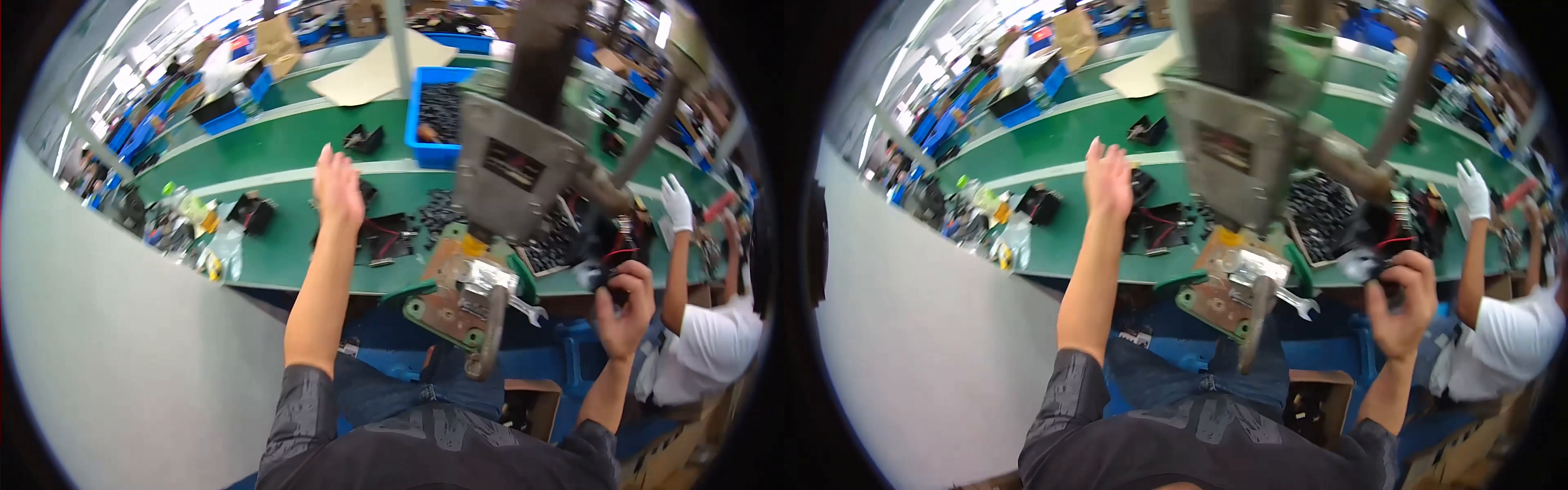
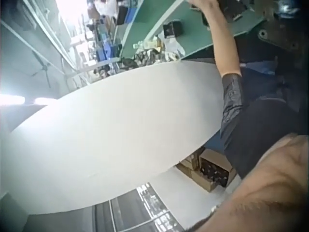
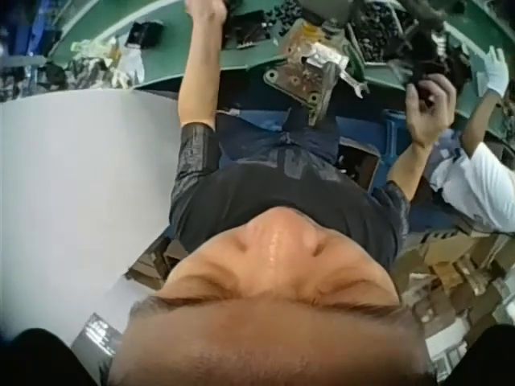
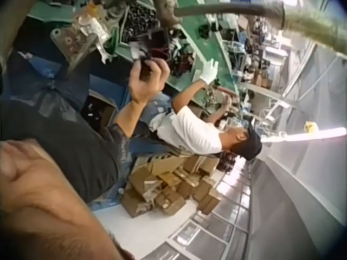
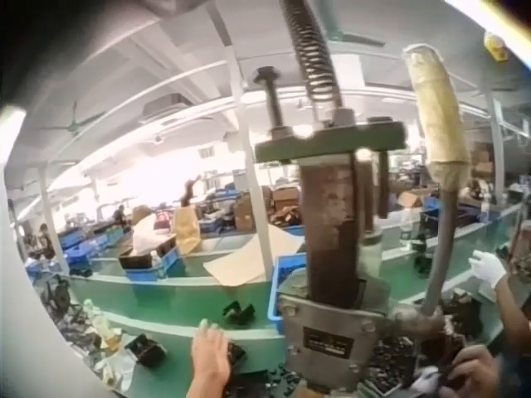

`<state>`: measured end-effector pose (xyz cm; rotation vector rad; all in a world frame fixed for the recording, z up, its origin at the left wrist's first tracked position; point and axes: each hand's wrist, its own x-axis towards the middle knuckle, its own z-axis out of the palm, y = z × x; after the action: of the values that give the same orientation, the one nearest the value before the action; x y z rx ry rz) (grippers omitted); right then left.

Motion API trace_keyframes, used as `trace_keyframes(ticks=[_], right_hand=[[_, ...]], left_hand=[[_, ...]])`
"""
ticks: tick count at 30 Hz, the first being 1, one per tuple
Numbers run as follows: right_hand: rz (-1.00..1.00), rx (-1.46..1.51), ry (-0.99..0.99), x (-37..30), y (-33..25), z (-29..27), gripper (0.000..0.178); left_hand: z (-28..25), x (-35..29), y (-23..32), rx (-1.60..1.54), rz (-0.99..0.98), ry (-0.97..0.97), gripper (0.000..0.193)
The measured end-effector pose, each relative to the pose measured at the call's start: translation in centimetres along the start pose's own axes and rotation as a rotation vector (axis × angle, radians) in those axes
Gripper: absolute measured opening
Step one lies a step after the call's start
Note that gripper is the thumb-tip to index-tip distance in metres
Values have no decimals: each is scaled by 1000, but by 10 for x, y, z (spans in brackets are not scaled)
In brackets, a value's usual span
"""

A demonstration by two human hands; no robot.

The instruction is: Assemble small electronic parts into a plastic housing using a manual lever press.

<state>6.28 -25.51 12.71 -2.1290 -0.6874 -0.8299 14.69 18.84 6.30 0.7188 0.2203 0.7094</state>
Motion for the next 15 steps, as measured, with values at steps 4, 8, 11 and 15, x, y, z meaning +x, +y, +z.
trace_keyframes(ticks=[4,8,11,15], right_hand=[[-201,222,-368,-14,-36,-19,25],[-535,219,-732,13,-84,-1,31],[-651,276,-755,22,-106,23,33],[-543,551,-562,7,-115,54,35]], left_hand=[[24,-143,27,349,-279,-389,33],[24,-232,38,434,-415,-703,32],[11,-243,34,427,-305,-679,34],[-18,-245,34,342,-368,-402,33]])
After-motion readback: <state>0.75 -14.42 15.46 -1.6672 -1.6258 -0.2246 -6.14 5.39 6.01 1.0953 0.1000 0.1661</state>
